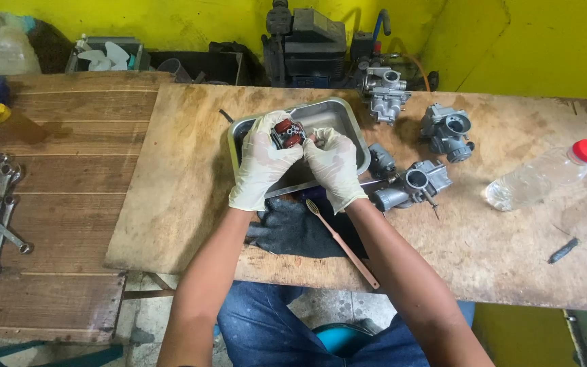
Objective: The person assembles a carburetor by inserting a red cylindrical component into the main body, then uses a screwdriver to tighten a screw on the assembly. The person handles the carburetor and its parts with gloved hands on a workbench.
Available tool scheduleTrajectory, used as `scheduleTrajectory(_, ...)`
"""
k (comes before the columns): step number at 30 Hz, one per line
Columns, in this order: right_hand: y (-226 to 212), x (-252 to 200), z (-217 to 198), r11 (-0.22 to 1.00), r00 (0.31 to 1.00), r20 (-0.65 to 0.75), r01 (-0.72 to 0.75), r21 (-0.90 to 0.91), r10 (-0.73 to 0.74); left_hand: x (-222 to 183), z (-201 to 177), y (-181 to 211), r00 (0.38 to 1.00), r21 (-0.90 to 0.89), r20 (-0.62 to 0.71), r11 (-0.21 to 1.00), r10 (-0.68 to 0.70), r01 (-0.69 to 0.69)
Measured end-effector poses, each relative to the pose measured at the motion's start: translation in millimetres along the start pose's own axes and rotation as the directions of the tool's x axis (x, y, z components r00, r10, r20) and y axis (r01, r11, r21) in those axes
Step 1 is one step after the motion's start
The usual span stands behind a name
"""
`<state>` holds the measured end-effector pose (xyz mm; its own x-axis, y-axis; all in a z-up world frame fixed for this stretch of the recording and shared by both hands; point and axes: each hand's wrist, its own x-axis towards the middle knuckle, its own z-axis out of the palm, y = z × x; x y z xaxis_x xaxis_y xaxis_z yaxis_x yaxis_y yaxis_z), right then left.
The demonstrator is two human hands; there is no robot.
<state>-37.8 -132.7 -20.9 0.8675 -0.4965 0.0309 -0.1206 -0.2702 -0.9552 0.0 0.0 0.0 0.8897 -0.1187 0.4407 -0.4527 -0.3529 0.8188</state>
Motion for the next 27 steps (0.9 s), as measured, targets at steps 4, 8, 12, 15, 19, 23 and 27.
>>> scheduleTrajectory(4, 2, 2, -3, 0.998, 1.000, 0.015, 0.012, 0.061, -0.013, -1, -2, 7, 0.996, -0.040, 0.013, 0.995, -0.092, 0.092)
scheduleTrajectory(8, -1, 3, -12, 0.997, 0.999, 0.044, 0.013, 0.080, -0.017, -2, -5, 14, 0.990, -0.014, 0.009, 0.990, -0.142, 0.142)
scheduleTrajectory(12, -3, 4, -16, 0.993, 0.997, 0.064, 0.038, 0.108, -0.045, 0, -12, 15, 0.985, 0.063, 0.025, 0.984, -0.170, 0.168)
scheduleTrajectory(15, 9, 9, -16, 0.991, 0.989, 0.094, 0.122, -0.053, -0.117, 1, -11, 7, 0.981, 0.093, 0.041, 0.979, -0.188, 0.183)
scheduleTrajectory(19, 10, 6, -14, 0.980, 0.980, 0.102, 0.182, -0.082, -0.173, -1, -19, 20, 0.899, -0.311, 0.155, 0.843, -0.410, 0.438)
scheduleTrajectory(23, 10, 0, 2, 0.917, 0.935, 0.141, 0.349, -0.193, -0.326, -16, -20, -14, 0.989, 0.081, -0.001, 0.986, -0.146, 0.146)
scheduleTrajectory(27, 66, 18, 27, 0.650, 0.731, 0.191, 0.674, -0.351, -0.655, -29, -19, -32, 0.989, 0.030, -0.018, 0.989, -0.145, 0.146)
